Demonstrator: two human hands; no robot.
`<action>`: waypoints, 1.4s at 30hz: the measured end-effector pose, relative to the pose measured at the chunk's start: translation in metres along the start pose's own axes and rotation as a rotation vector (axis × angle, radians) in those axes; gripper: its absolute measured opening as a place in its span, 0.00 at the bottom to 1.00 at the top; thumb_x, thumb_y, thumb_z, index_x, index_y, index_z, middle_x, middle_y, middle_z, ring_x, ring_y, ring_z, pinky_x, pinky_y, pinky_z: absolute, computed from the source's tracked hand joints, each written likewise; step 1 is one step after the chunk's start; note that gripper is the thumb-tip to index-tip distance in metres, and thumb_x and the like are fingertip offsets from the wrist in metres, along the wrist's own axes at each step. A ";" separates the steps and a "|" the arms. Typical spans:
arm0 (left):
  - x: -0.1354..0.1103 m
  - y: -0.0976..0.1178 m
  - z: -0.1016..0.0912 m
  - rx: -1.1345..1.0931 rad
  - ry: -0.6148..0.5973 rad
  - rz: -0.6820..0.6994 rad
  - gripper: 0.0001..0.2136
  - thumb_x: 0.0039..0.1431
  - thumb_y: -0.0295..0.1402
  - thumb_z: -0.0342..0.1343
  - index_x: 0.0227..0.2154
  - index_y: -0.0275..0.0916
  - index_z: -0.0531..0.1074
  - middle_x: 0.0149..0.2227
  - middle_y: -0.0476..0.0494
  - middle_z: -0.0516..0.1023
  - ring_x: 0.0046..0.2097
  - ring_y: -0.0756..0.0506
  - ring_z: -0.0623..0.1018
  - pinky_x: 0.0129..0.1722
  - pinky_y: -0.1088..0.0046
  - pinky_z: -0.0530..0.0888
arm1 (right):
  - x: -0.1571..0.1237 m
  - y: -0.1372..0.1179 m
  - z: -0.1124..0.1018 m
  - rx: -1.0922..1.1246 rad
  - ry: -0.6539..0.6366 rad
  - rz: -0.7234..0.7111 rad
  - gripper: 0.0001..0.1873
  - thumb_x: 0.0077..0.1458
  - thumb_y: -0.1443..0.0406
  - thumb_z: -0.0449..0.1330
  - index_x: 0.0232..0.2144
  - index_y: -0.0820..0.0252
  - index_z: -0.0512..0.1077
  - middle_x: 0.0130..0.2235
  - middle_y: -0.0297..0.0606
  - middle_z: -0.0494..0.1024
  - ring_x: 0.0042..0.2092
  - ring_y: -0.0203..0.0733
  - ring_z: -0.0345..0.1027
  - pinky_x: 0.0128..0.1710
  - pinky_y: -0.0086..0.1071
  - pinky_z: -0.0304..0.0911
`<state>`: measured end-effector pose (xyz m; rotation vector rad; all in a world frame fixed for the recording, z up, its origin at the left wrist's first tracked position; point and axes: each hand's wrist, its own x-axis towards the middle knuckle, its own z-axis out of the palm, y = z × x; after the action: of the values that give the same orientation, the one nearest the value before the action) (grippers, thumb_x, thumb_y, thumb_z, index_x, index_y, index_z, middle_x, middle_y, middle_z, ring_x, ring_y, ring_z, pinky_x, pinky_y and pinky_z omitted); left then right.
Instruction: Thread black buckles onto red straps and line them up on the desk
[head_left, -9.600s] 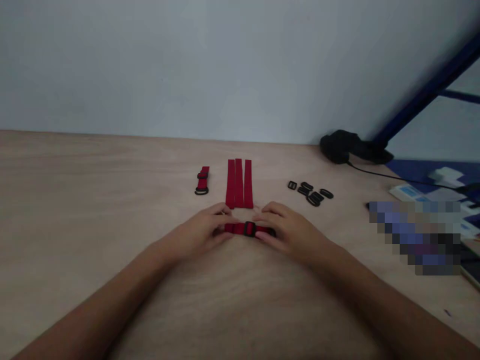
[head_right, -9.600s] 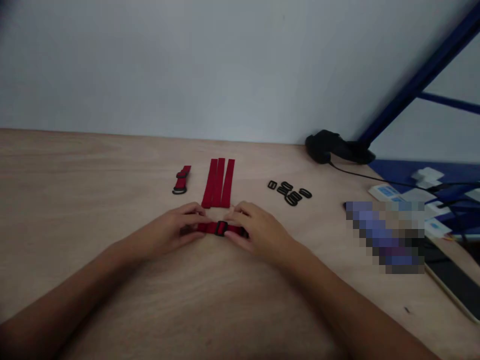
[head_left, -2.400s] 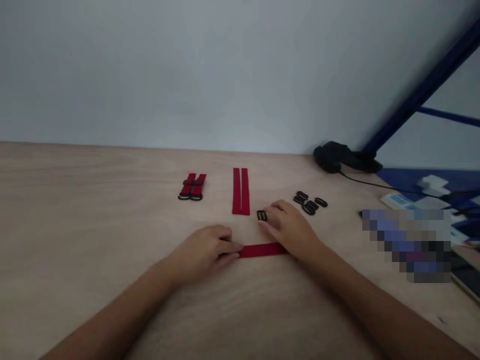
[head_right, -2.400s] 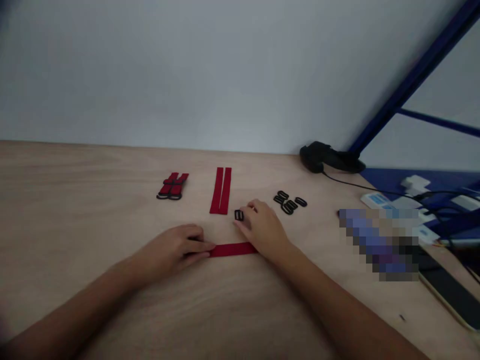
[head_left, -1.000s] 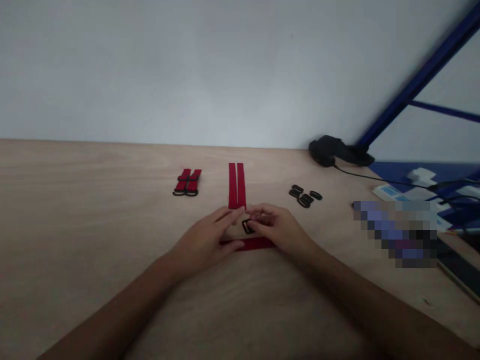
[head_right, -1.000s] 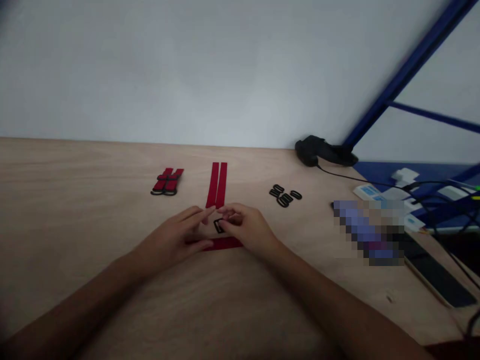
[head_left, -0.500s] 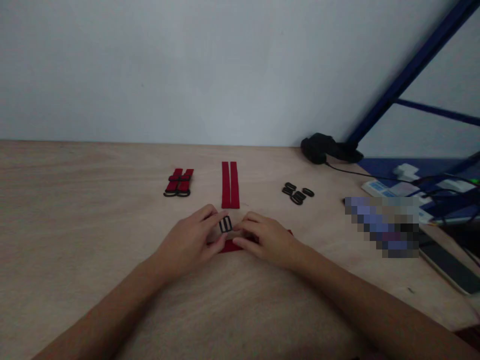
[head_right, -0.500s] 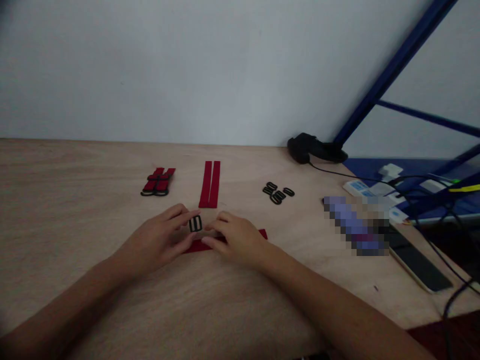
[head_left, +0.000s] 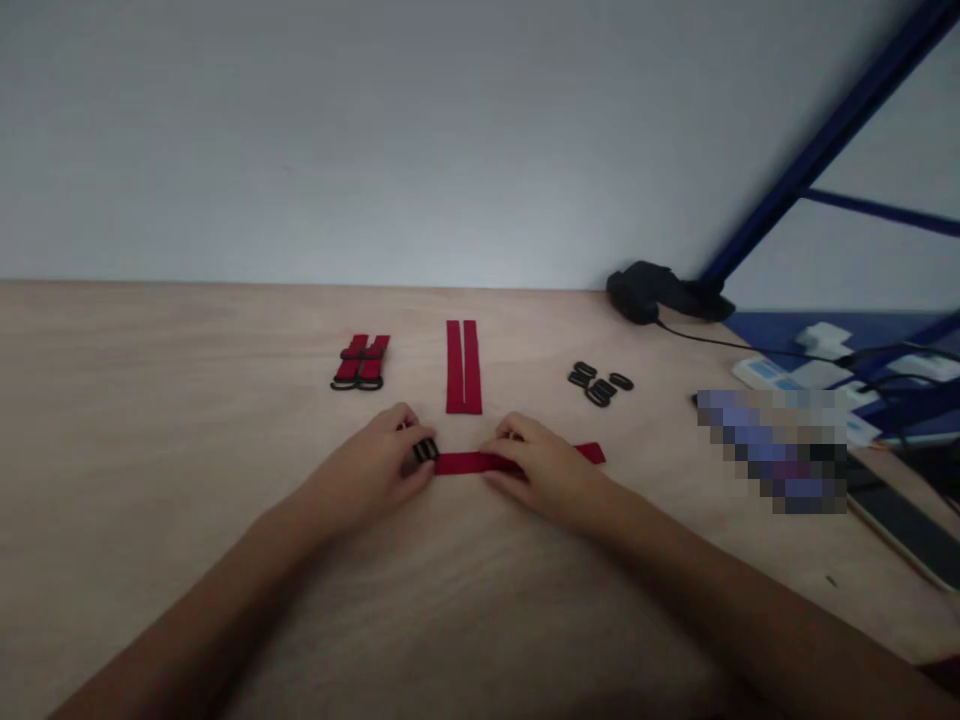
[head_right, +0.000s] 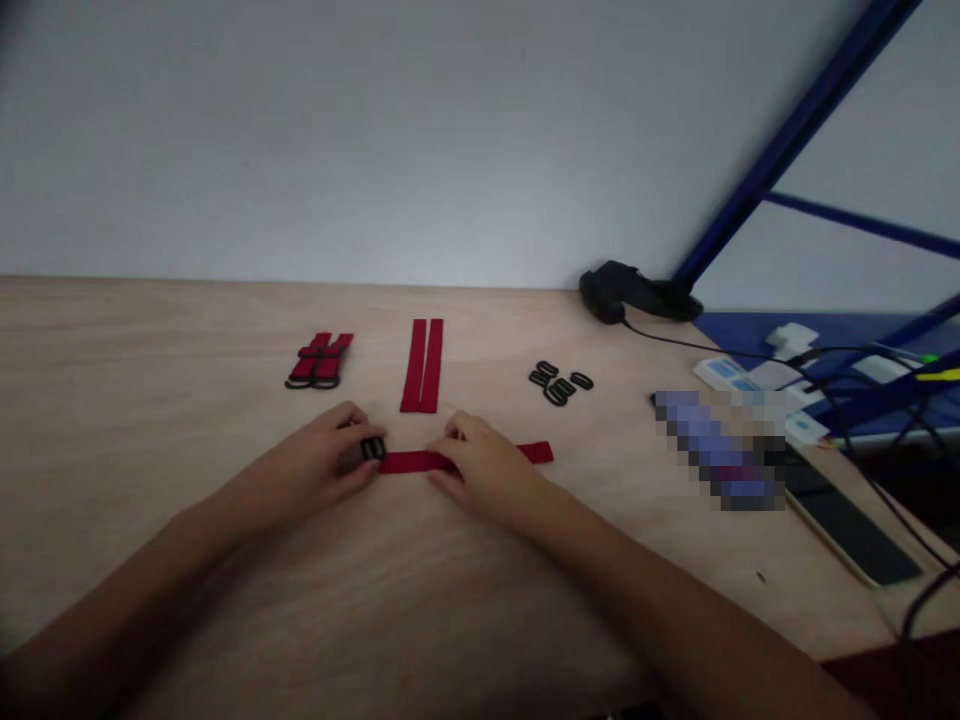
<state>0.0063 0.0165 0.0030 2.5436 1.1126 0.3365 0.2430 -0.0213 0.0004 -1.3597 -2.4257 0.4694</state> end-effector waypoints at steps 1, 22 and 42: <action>0.000 0.000 -0.001 -0.014 -0.003 -0.001 0.13 0.58 0.31 0.50 0.44 0.37 0.73 0.41 0.40 0.68 0.42 0.43 0.72 0.45 0.65 0.72 | 0.000 0.000 -0.001 0.008 -0.010 0.014 0.09 0.56 0.67 0.60 0.40 0.61 0.75 0.42 0.43 0.71 0.43 0.43 0.67 0.46 0.36 0.65; -0.003 0.014 -0.005 -0.172 -0.085 0.100 0.12 0.53 0.24 0.50 0.41 0.37 0.70 0.41 0.43 0.65 0.37 0.48 0.71 0.36 0.73 0.71 | 0.002 -0.005 -0.001 0.174 -0.020 0.033 0.10 0.47 0.73 0.62 0.35 0.62 0.69 0.39 0.40 0.70 0.40 0.41 0.66 0.40 0.33 0.64; 0.004 0.001 0.003 -0.215 0.026 0.083 0.14 0.56 0.26 0.56 0.46 0.38 0.73 0.47 0.42 0.75 0.46 0.44 0.76 0.48 0.68 0.72 | 0.001 -0.005 -0.001 0.108 -0.060 0.030 0.08 0.51 0.65 0.66 0.35 0.60 0.74 0.41 0.41 0.72 0.42 0.44 0.67 0.43 0.36 0.62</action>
<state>0.0106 0.0176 0.0012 2.4048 0.9276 0.4838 0.2395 -0.0227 0.0036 -1.3565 -2.3918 0.6482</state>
